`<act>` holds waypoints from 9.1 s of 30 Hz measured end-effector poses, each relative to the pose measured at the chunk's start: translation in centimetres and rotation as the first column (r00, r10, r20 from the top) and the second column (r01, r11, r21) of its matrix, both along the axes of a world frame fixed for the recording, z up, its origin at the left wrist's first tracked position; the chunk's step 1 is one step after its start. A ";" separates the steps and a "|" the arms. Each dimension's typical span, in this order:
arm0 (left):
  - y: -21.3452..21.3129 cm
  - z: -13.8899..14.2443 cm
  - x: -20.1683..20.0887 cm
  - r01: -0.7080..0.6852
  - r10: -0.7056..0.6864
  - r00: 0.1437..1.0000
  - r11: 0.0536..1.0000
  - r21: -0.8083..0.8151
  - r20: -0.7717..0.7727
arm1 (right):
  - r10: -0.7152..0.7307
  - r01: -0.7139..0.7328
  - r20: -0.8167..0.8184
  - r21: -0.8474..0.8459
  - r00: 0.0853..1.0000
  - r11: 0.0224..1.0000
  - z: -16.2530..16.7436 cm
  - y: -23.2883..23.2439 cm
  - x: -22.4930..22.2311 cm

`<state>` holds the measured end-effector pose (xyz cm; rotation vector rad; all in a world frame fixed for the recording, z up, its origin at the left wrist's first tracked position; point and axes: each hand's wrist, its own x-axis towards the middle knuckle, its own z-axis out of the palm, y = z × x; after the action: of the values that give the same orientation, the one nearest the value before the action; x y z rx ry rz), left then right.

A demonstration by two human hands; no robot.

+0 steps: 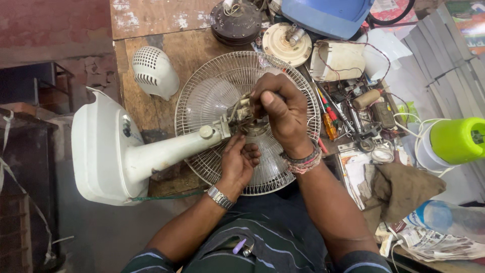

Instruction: The person disassembles a white pedestal fan on a cluttered workbench, removes the rear cover and motor housing, and uses a screwdriver to adjust internal components. The person repeatedly manipulates the motor assembly and fan blades while working on the unit.

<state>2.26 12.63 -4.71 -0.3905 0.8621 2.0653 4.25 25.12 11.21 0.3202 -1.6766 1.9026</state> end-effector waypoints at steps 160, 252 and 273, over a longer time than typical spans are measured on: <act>-1.4 -2.5 -1.3 0.122 -0.118 0.992 0.984 0.128 -0.039 | -0.362 0.108 -0.161 0.981 0.918 -0.163 -8.7 0.6 1.5; 4.3 -2.4 -0.4 -0.380 0.366 0.915 0.923 -0.056 -0.173 | -0.327 -0.118 0.035 0.964 0.944 -0.239 -9.5 0.7 -0.3; 5.1 -4.7 -0.1 -0.502 0.376 0.796 0.848 -0.171 -0.474 | -0.323 0.041 -0.100 0.982 0.941 -0.185 -11.7 0.9 -1.0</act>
<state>2.15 17.71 -9.39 -0.3224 1.4666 2.5199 3.27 25.97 -0.45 0.3969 -2.8372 -0.1593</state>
